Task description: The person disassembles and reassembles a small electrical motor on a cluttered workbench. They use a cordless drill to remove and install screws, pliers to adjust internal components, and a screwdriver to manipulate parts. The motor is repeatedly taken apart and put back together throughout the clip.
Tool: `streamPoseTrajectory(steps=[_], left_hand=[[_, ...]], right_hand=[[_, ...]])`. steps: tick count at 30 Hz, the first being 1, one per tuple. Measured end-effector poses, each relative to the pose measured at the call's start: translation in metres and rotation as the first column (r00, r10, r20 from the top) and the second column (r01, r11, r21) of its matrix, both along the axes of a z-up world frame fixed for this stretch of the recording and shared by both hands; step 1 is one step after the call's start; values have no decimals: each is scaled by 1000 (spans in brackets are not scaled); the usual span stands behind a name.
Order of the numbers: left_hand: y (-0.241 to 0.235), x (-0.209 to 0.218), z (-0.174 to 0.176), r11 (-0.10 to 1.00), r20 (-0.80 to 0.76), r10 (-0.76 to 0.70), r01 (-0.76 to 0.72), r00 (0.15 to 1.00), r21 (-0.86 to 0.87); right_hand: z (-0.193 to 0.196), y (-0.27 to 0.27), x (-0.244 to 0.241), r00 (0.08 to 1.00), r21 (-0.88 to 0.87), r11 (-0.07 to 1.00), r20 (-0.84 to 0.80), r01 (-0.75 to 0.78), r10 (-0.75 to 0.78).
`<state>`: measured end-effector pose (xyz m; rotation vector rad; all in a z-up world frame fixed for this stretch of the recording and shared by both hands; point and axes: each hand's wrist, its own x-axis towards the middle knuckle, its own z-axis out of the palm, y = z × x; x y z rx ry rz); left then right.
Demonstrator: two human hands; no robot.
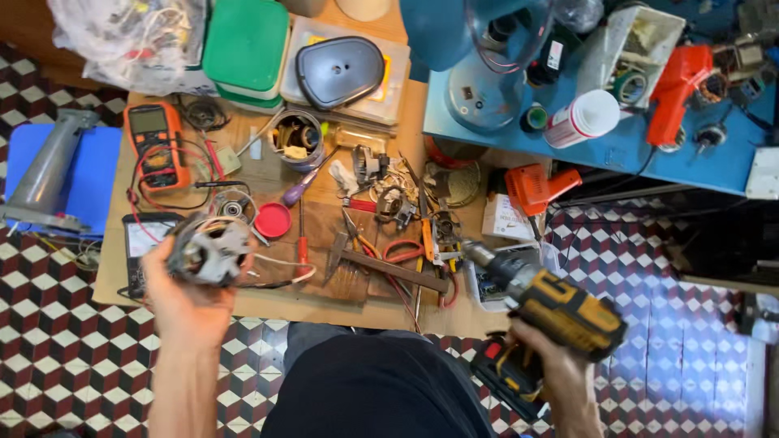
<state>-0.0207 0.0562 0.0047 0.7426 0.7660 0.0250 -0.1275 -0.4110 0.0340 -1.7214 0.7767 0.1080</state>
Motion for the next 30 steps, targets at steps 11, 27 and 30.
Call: streamPoseTrajectory(steps=[11,27,30], left_hand=[[57,-23,81,961,234,265,-276,935,16],[24,-53,0,965,-32,239,-241,971,-102],[26,-59,5,974,8,199,-197,980,-111]], right_hand=[[-158,-92,-11,940,582,749,-86,315,-329],[-207,-98,14,957,-78,983,-228,165,-179],[-176,-75,14,874,-399,917,-454,-26,-173]])
